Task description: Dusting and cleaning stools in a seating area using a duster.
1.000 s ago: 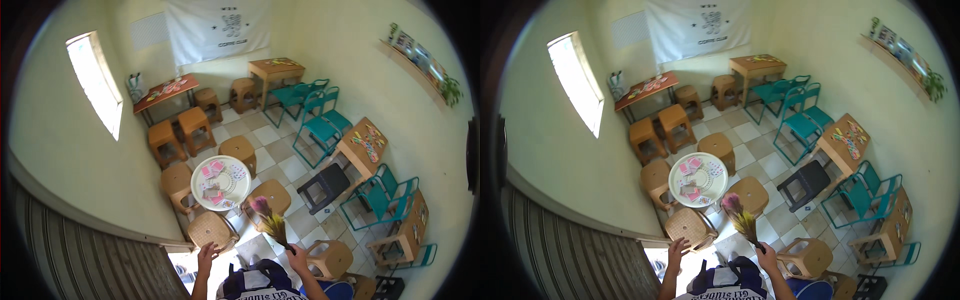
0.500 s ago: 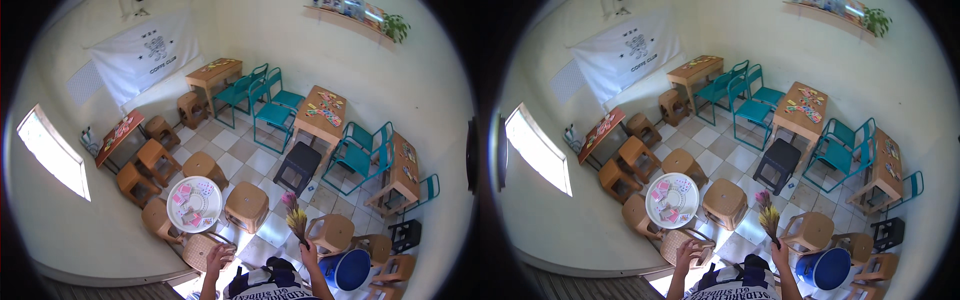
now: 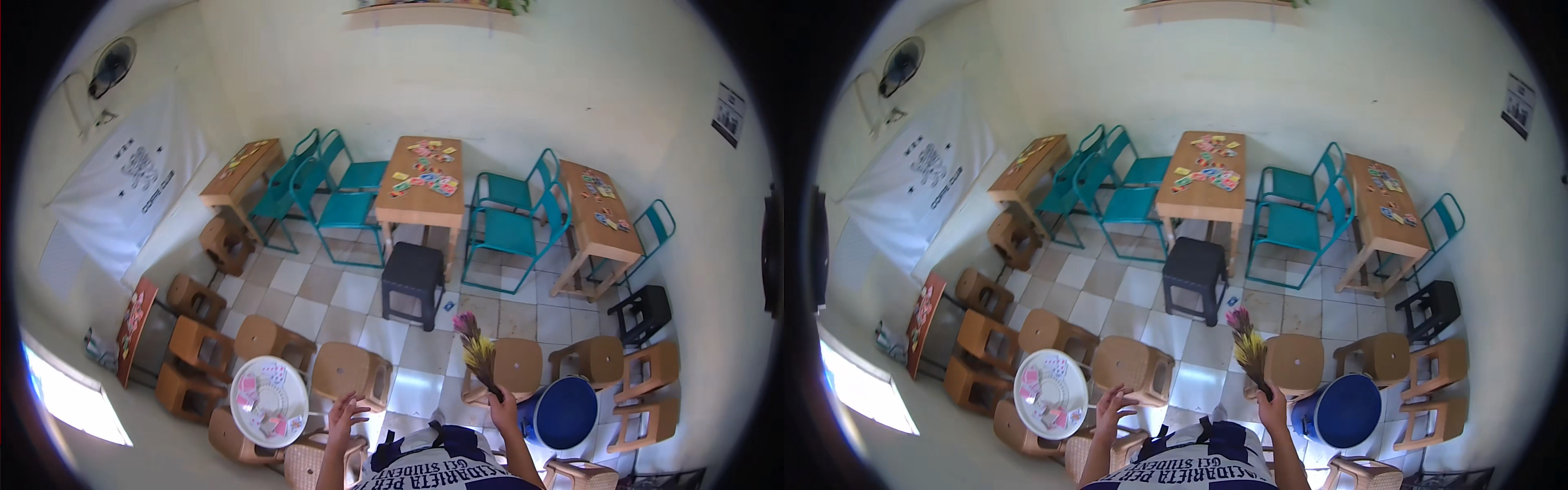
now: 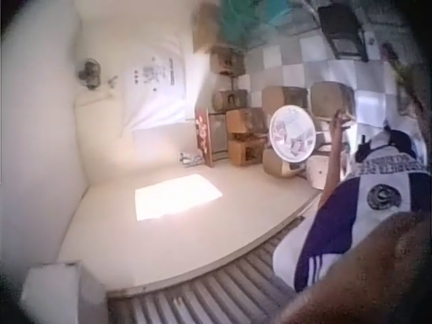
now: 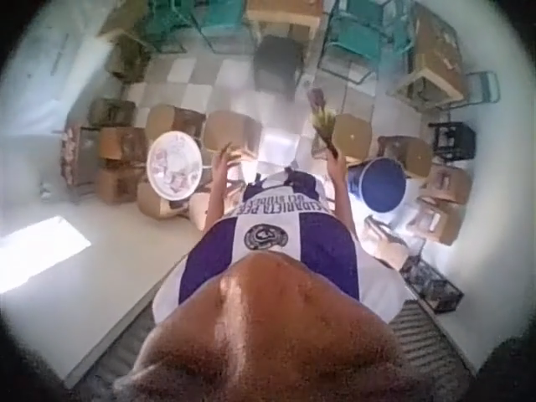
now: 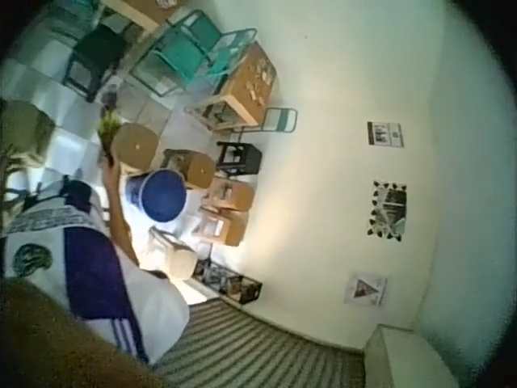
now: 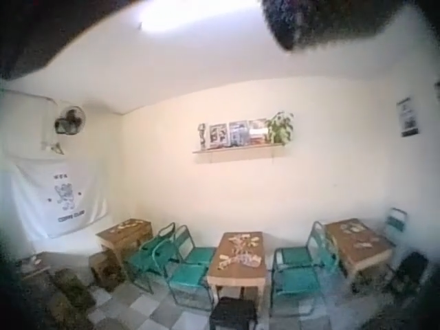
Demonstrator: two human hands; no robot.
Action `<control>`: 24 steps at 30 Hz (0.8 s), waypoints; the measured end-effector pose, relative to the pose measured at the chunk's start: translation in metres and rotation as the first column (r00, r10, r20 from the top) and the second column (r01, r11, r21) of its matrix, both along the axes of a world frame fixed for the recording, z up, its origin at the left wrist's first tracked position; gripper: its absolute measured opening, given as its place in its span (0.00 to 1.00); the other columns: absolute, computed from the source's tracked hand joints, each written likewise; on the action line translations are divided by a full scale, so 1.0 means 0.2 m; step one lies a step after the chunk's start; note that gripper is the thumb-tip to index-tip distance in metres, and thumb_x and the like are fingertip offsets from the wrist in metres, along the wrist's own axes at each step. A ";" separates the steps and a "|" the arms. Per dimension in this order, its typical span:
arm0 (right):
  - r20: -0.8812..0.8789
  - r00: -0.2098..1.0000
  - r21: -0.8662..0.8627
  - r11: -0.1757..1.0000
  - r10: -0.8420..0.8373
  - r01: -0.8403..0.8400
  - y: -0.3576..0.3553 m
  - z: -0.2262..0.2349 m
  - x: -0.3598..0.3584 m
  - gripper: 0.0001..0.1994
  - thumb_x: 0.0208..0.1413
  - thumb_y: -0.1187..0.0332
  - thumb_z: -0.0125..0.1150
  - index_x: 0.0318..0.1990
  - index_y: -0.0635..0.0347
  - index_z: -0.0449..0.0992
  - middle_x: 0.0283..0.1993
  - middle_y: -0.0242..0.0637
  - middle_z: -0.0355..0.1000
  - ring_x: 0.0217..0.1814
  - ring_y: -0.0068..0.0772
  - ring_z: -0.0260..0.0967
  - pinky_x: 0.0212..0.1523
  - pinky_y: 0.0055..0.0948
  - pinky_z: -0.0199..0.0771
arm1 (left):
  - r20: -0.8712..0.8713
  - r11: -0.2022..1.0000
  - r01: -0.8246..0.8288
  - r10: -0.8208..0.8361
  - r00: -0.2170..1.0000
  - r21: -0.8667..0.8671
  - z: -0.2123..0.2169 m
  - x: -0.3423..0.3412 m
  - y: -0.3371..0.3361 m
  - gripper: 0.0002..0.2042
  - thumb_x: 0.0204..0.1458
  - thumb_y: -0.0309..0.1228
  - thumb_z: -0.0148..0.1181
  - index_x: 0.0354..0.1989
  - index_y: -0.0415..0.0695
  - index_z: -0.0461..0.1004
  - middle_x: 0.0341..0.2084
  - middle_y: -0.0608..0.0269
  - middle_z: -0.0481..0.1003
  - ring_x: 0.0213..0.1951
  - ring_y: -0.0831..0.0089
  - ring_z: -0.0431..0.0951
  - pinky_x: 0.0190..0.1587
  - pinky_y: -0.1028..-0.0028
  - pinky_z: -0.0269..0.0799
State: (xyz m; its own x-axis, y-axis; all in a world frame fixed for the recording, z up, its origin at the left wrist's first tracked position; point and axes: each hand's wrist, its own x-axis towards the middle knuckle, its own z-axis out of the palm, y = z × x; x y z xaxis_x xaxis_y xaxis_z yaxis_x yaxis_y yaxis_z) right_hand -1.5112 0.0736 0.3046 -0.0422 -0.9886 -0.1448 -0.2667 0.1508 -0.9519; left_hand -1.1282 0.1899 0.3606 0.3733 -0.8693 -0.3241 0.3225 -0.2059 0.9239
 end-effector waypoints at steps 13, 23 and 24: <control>-0.081 0.966 -0.006 0.969 -0.247 0.247 -0.48 0.02 -0.36 0.14 0.58 0.65 0.61 0.46 0.67 0.77 0.27 0.30 0.71 0.28 0.20 0.66 0.31 0.24 0.66 | -0.041 1.000 0.018 -0.019 0.999 -0.017 -0.03 -0.16 -0.74 0.22 0.64 0.38 0.52 0.61 0.38 0.64 0.50 0.51 0.74 0.44 0.62 0.81 0.40 0.69 0.81; -0.093 0.940 0.048 0.942 -0.328 0.333 -0.85 0.07 -0.15 0.15 0.59 0.65 0.60 0.46 0.68 0.76 0.28 0.34 0.72 0.29 0.22 0.68 0.31 0.25 0.68 | -0.071 0.991 0.123 -0.126 0.989 -0.054 -0.08 0.04 -1.50 0.23 0.63 0.42 0.53 0.61 0.40 0.65 0.50 0.53 0.76 0.42 0.65 0.81 0.38 0.71 0.80; -0.097 0.936 0.070 0.936 -0.338 0.345 -0.91 0.09 -0.11 0.14 0.59 0.65 0.60 0.46 0.68 0.76 0.28 0.33 0.72 0.29 0.21 0.68 0.31 0.25 0.68 | -0.055 0.990 0.132 -0.135 0.989 -0.049 -0.09 0.08 -1.59 0.25 0.63 0.43 0.54 0.61 0.40 0.64 0.50 0.53 0.75 0.42 0.64 0.81 0.38 0.69 0.80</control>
State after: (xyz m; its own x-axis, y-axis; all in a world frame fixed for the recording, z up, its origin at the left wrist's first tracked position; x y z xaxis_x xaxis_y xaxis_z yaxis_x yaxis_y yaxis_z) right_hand -1.5331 -0.1091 0.3233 -0.3900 -0.8968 -0.2088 -0.2613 0.3252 -0.9088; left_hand -1.1125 -0.1279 0.3423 0.2347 -0.9241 -0.3015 0.3481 -0.2097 0.9137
